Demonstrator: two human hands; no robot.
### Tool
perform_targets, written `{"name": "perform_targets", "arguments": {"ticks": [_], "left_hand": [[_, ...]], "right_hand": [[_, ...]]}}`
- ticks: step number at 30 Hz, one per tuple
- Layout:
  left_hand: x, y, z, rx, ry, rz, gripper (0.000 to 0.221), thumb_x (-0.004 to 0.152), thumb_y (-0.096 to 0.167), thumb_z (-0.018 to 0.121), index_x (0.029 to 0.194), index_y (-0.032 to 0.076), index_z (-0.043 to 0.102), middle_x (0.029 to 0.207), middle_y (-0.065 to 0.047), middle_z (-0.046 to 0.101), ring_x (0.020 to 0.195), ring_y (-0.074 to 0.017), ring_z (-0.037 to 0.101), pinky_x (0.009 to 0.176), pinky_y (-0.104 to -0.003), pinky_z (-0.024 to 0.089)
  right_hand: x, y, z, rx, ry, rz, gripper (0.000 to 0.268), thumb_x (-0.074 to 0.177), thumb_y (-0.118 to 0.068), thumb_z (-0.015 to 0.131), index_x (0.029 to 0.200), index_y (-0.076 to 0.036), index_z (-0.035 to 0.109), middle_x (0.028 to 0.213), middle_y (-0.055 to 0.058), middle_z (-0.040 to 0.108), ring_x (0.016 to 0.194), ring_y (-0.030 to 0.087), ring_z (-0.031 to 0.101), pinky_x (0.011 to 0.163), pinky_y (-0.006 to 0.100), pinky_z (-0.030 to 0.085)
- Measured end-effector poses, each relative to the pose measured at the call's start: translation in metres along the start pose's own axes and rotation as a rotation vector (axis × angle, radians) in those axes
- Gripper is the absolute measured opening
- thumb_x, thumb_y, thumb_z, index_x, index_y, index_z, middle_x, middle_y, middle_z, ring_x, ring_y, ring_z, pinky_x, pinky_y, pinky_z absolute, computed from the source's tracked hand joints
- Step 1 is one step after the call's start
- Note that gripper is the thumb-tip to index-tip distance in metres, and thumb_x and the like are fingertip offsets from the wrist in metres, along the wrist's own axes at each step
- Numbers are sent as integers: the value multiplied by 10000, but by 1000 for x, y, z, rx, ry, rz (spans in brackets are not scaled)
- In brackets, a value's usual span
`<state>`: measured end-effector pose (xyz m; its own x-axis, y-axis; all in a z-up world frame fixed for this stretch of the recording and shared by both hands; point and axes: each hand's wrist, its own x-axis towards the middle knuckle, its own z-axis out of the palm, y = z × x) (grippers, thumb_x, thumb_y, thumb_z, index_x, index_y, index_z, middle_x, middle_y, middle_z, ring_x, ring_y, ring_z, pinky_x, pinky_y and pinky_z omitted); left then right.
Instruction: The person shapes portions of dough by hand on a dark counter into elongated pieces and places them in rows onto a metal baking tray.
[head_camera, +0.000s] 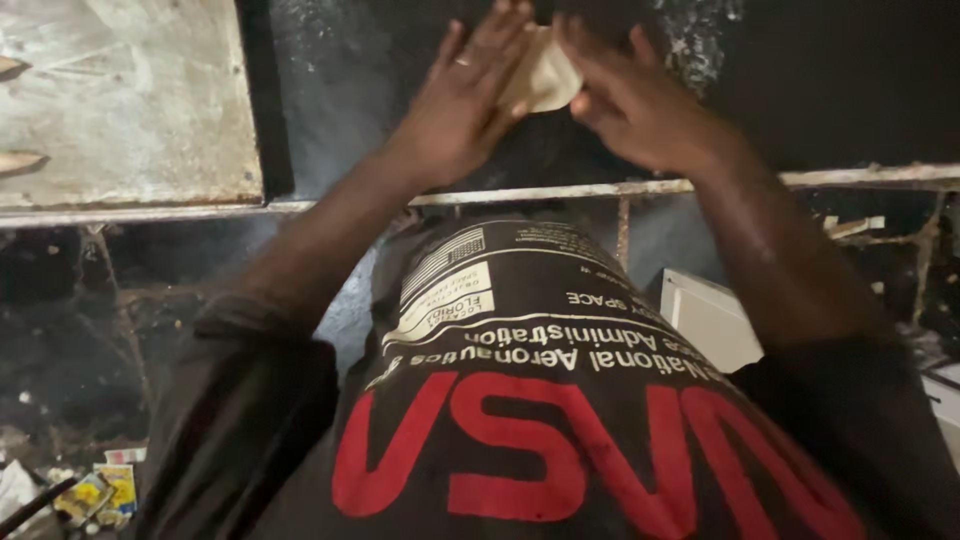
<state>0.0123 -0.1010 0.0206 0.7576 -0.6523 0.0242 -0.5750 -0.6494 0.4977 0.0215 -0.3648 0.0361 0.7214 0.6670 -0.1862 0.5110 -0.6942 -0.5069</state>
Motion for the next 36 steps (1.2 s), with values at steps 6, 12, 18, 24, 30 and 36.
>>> {"name": "perform_targets", "arguments": {"ticks": [6,12,18,24,30,36], "left_hand": [[-21,8,-1,152,-27,34,868,1034,521,590,1641,3,249,1722,-158,163,1598,-319,110,1253,-634,52],[-21,5,-6,126,-40,48,846,1073,537,541,1677,24,245,1743,-124,184,1626,-281,114,1279,-631,26],[-30,14,0,141,-46,64,856,1054,556,546,1648,4,273,1738,-146,194,1615,-268,104,1264,-632,8],[-34,20,5,149,-79,40,887,1012,586,522,1644,15,276,1733,-113,207,1610,-246,106,1265,-626,20],[-28,21,4,126,-31,45,885,1021,595,534,1625,3,274,1707,-150,226,1587,-282,147,1241,-643,60],[-29,9,-4,107,25,28,830,1073,559,547,1653,17,307,1737,-141,233,1624,-288,164,1300,-630,96]], "right_hand": [[1,-38,30,-196,59,-14,1155,876,-823,416,1641,-14,110,1720,210,94,1593,345,58,1197,687,-34],[-6,-28,13,-154,13,45,1088,924,-792,380,1667,-41,119,1762,168,100,1646,300,71,1235,699,-59],[-10,-32,23,-144,-20,49,1121,914,-799,392,1655,0,133,1745,194,101,1622,320,57,1195,716,-83],[-14,-41,39,-169,12,61,1146,862,-829,367,1635,-11,153,1729,172,96,1606,307,59,1187,724,-41],[-16,-37,44,-165,74,33,1140,882,-830,335,1635,12,178,1723,191,98,1596,335,75,1175,728,-23],[-19,-35,24,-115,69,96,1052,949,-785,349,1662,-31,177,1755,155,119,1637,285,101,1257,703,-19]]}}
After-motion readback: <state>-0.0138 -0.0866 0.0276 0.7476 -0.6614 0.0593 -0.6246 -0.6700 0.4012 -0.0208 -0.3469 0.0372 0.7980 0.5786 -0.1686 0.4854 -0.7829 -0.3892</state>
